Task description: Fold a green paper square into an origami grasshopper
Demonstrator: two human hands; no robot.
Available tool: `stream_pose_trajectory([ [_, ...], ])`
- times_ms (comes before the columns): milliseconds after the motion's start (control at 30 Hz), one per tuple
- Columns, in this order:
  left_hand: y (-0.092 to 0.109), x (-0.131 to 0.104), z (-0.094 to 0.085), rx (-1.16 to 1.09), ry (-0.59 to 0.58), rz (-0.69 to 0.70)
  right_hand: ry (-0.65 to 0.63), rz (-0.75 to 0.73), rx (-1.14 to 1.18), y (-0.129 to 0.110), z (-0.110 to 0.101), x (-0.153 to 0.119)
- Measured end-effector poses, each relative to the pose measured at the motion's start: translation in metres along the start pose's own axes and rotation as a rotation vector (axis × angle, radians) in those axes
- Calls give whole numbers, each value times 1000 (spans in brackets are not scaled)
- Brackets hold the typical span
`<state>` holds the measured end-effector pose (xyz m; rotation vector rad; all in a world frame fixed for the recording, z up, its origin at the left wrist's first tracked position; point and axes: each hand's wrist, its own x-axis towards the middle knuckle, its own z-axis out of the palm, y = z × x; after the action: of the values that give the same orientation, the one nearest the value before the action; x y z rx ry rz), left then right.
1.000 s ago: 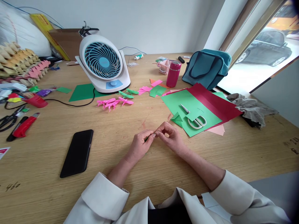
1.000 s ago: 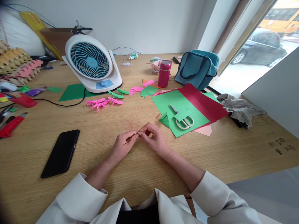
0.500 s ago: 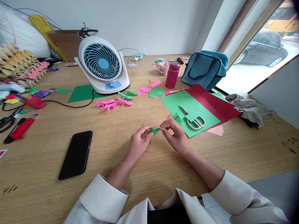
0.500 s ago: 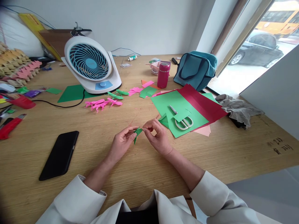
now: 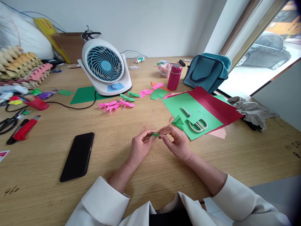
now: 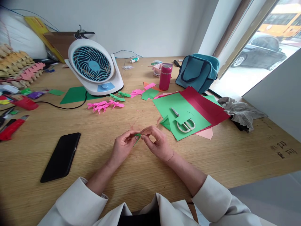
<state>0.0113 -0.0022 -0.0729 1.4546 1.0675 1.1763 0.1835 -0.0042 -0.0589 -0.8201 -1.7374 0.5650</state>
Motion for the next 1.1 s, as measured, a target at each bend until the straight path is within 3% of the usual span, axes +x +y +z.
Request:
stream_pose_trajectory([
  [400, 2, -8, 6, 43, -19, 23, -46, 21, -101, -1, 7, 0],
  [733, 5, -10, 12, 129, 104, -6, 87, 48, -125, 1, 7, 1],
  [1100, 0, -8, 14, 125, 81, -20, 60, 70, -124, 2, 10, -2],
])
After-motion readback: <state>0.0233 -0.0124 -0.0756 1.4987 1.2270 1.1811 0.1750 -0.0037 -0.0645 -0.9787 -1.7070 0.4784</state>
